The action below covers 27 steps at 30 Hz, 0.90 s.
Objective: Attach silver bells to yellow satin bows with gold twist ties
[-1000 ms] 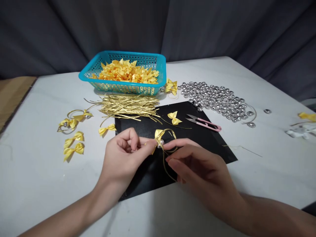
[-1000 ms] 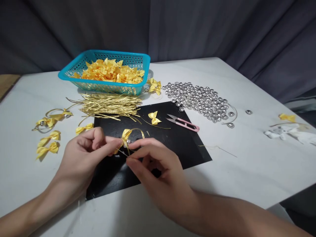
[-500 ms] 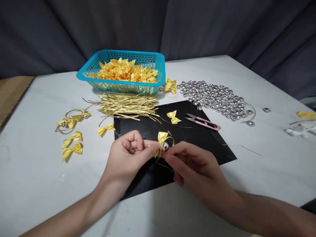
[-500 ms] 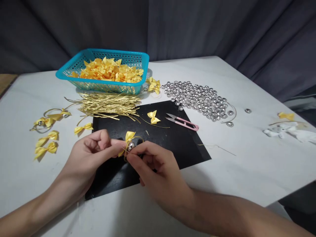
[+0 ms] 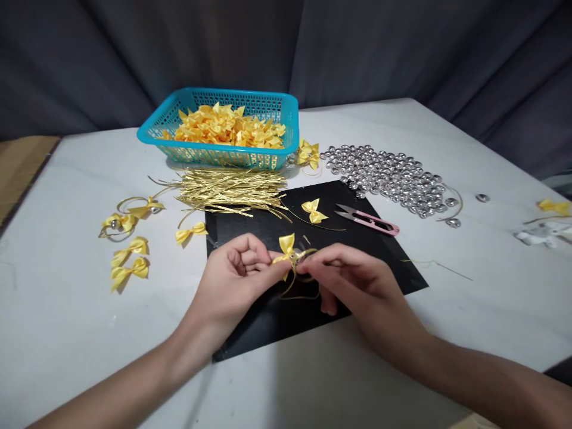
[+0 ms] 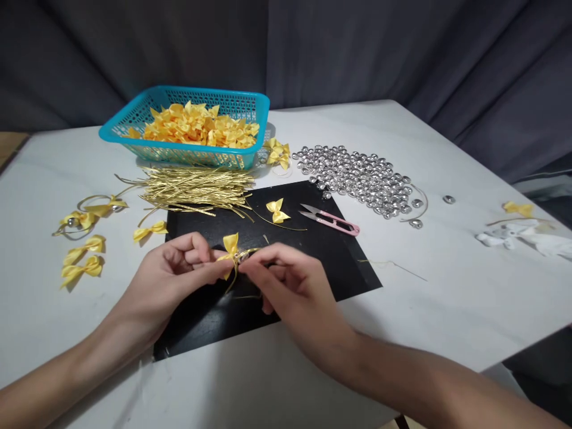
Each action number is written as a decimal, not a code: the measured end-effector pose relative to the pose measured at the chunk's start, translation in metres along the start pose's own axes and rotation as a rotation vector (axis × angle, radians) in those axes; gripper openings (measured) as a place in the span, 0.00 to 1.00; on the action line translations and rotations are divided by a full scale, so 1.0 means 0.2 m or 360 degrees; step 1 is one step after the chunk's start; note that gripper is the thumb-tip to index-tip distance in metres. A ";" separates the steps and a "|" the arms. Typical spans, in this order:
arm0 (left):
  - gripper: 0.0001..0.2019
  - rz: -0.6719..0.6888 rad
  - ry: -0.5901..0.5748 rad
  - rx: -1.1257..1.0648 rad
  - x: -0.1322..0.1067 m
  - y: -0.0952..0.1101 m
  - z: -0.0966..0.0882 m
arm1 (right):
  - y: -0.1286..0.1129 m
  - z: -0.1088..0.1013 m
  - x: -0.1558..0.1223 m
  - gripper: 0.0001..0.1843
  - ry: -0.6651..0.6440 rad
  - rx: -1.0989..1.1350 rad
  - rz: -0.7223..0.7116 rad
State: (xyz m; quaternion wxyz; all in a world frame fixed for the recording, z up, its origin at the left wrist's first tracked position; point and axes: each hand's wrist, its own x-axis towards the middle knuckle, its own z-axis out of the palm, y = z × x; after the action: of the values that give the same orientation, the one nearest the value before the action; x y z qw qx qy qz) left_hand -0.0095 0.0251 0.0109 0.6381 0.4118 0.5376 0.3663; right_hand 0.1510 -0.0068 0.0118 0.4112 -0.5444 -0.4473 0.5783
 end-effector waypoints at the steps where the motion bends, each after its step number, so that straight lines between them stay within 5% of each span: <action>1: 0.14 0.0029 0.0028 0.0050 0.02 0.00 -0.01 | -0.01 -0.02 0.01 0.09 0.0058 -0.0008 -0.0045; 5: 0.11 0.0075 0.0069 0.0228 0.09 0.00 -0.07 | -0.05 -0.19 0.04 0.07 0.0390 0.0060 -0.0178; 9: 0.09 0.0056 -0.0197 0.0501 0.13 0.01 -0.11 | -0.09 -0.39 0.10 0.05 0.0721 -0.0046 -0.0236; 12: 0.08 0.0058 -0.0394 0.0664 0.13 0.02 -0.11 | -0.11 -0.46 0.14 0.06 0.0741 -0.0217 -0.0137; 17: 0.05 0.0115 -0.0417 0.0763 0.10 0.06 -0.11 | -0.12 -0.42 0.18 0.10 0.0509 -0.0362 -0.0186; 22: 0.05 0.0121 -0.0339 0.0702 0.09 0.10 -0.12 | -0.08 -0.38 0.28 0.09 0.0518 -0.0810 -0.0183; 27: 0.04 0.0029 -0.0416 0.0618 0.08 0.09 -0.10 | -0.05 -0.30 0.25 0.12 0.0750 -0.1369 -0.0703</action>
State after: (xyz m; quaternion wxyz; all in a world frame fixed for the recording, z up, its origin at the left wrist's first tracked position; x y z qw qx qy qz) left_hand -0.0264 0.0490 0.0208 0.6076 0.5756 0.5072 0.2054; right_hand 0.2081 0.0477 0.0071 0.3522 -0.6717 -0.6433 0.1046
